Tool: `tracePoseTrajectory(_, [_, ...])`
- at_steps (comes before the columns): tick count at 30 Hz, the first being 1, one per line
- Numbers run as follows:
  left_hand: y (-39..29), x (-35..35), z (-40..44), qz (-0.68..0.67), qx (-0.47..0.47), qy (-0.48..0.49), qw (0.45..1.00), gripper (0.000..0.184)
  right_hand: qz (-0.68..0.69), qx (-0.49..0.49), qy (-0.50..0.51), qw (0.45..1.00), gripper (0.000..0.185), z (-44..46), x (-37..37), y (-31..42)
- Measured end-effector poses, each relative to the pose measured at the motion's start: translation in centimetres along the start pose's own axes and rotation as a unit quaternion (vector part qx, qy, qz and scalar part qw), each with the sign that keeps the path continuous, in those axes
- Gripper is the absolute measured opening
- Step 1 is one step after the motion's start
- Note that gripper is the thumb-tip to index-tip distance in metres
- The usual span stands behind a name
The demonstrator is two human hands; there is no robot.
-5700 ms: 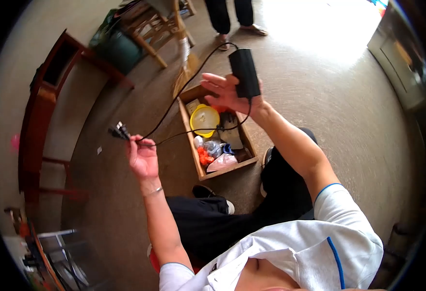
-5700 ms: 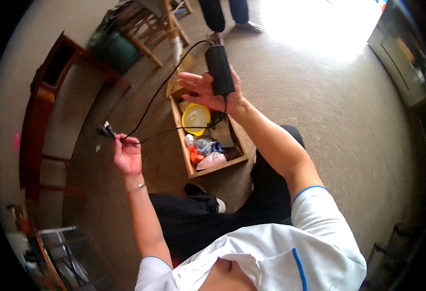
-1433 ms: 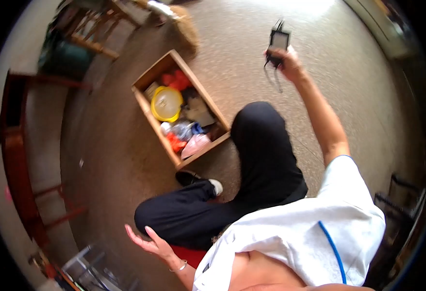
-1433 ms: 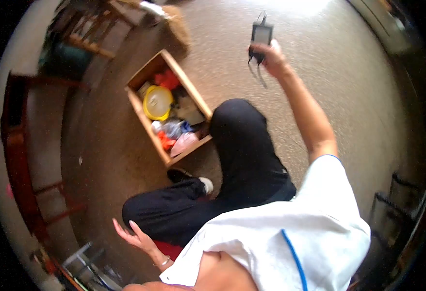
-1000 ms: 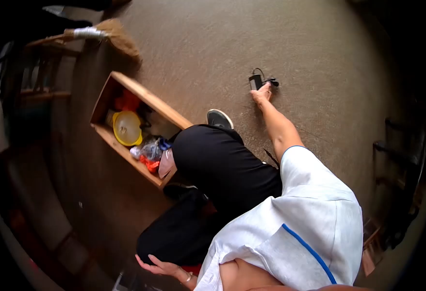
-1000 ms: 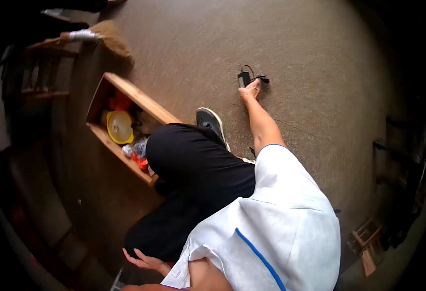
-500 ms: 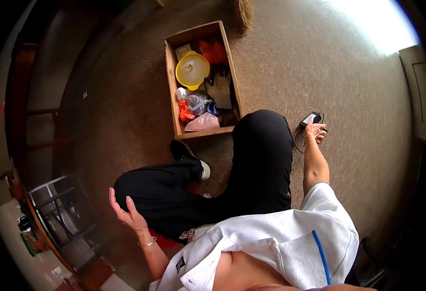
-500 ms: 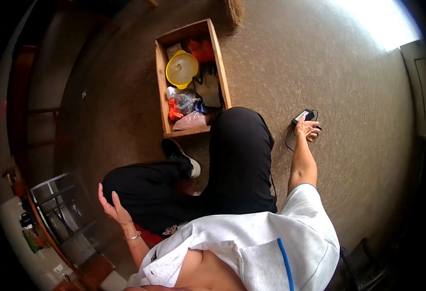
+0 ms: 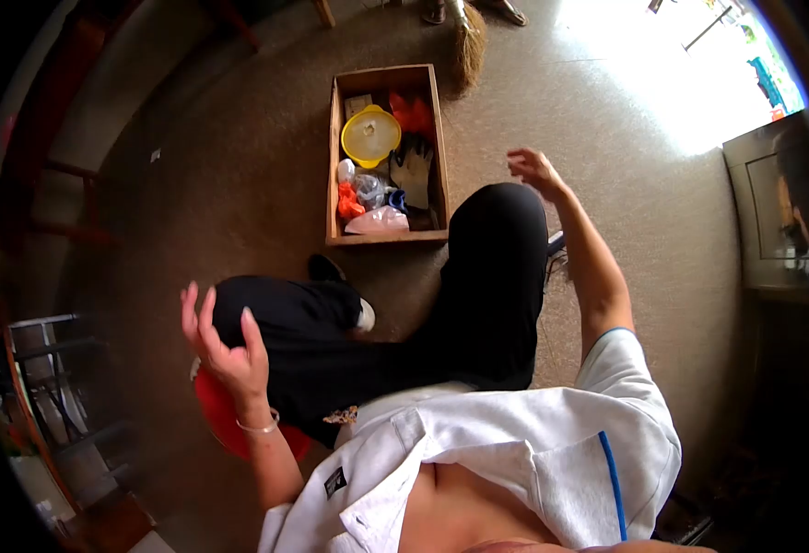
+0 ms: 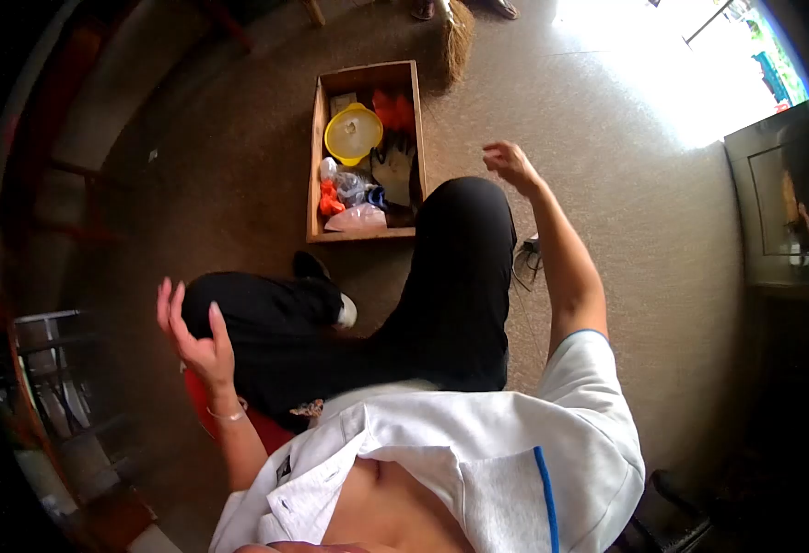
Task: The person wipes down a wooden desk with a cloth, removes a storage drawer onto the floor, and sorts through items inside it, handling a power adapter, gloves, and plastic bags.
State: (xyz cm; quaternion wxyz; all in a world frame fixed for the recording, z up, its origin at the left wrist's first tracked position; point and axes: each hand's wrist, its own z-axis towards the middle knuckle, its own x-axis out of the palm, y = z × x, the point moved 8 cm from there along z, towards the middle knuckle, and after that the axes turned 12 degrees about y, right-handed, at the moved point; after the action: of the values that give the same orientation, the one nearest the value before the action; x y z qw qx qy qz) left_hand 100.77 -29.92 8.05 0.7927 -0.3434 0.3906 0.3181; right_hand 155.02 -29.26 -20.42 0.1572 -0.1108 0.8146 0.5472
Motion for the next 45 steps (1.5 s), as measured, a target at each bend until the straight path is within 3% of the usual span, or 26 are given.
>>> tracePoseTrajectory(1, [-1.2, -0.2, 1.2, -0.012, 0.047, 0.019, 0.999, 0.039, -0.056, 0.001, 0.053, 0.997, 0.036, 0.5, 0.0, 3.0])
tracePoseTrajectory(4, [-4.4, -0.3, 5.8, -0.153, 0.116, 0.050, 0.980, 0.035, -0.214, -0.081, 0.083, 0.970, 0.033, 1.0, 0.3, 12.9])
tracePoseTrajectory(9, [-8.9, 5.2, 13.6, -0.132, 0.238, 0.180, 0.945, 0.036, -0.405, -0.213, 0.118, 0.881, 0.030, 2.6, 6.9, 22.2])
tracePoseTrajectory(11, [-8.9, 9.7, 15.7, -0.114, 0.262, 0.263, 0.922, 0.039, -0.458, -0.265, 0.147, 0.836, 0.028, 4.3, 10.5, 23.3])
tracePoseTrajectory(12, [-8.0, 12.3, 16.9, -0.129, 0.242, 0.300, 0.913, 0.039, -0.445, -0.269, 0.144, 0.842, 0.026, 6.1, 12.0, 22.0])
tracePoseTrajectory(13, [-7.0, 15.2, 17.8, -0.142, 0.223, 0.338, 0.903, 0.039, -0.431, -0.274, 0.139, 0.849, 0.025, 8.2, 13.9, 19.2])
tracePoseTrajectory(15, [-5.2, 19.4, 18.4, -0.106, 0.203, 0.385, 0.894, 0.040, -0.525, -0.227, 0.141, 0.808, 0.025, 13.2, 18.9, 10.9])
tracePoseTrajectory(17, [-3.2, 22.0, 18.8, -0.016, 0.187, 0.384, 0.904, 0.041, -0.449, -0.092, 0.256, 0.851, 0.035, 14.1, 22.1, 5.9])
tracePoseTrajectory(18, [-4.0, 21.7, 19.6, 0.054, 0.207, 0.410, 0.887, 0.037, -0.414, -0.039, 0.247, 0.875, 0.042, 14.2, 22.7, 4.0])
tracePoseTrajectory(19, [-4.6, 20.9, 20.7, -0.017, 0.184, 0.378, 0.907, 0.036, -0.376, 0.011, 0.240, 0.895, 0.050, 14.2, 23.6, 2.4])
tracePoseTrajectory(21, [-5.0, 20.3, 22.5, -0.153, 0.128, 0.304, 0.932, 0.034, -0.152, 0.175, 0.119, 0.965, 0.076, 13.3, 23.1, -1.2])
tracePoseTrajectory(22, [-4.7, 20.2, 22.8, -0.161, 0.110, 0.279, 0.940, 0.031, -0.117, 0.237, 0.139, 0.954, 0.081, 13.4, 24.3, -3.3])
tracePoseTrajectory(25, [-4.4, 20.9, 21.9, -0.105, 0.085, 0.293, 0.946, 0.030, -0.054, 0.093, 0.082, 0.991, 0.072, 13.6, 26.0, -4.5])
tracePoseTrajectory(27, [-3.8, 22.2, 21.1, -0.103, 0.070, 0.325, 0.937, 0.030, -0.013, 0.100, -0.056, 0.993, 0.045, 13.8, 25.8, -5.6])
tracePoseTrajectory(29, [-3.7, 23.4, 20.4, -0.098, 0.085, 0.334, 0.933, 0.030, -0.080, 0.065, -0.135, 0.985, 0.025, 14.2, 24.8, -5.2])
tracePoseTrajectory(32, [-4.8, 22.4, 20.8, -0.134, 0.096, 0.316, 0.934, 0.031, -0.067, 0.197, -0.102, 0.973, 0.024, 13.9, 23.1, -4.5])
tracePoseTrajectory(35, [-5.2, 19.2, 22.0, -0.191, 0.119, 0.258, 0.940, 0.030, 0.007, 0.130, -0.143, 0.981, 0.028, 13.5, 21.1, -3.7])
tracePoseTrajectory(37, [-3.6, 17.4, 22.7, -0.195, 0.114, 0.200, 0.953, 0.031, 0.184, 0.156, -0.084, 0.967, 0.023, 13.2, 20.7, -3.7])
tracePoseTrajectory(40, [-1.4, 14.6, 22.7, -0.146, 0.101, 0.149, 0.973, 0.030, 0.462, 0.072, 0.023, 0.884, 0.019, 13.2, 20.1, -1.5])
tracePoseTrajectory(45, [-2.0, 14.0, 22.6, -0.183, 0.108, 0.149, 0.966, 0.029, 0.435, 0.066, 0.064, 0.896, 0.021, 9.3, 14.5, 6.8])
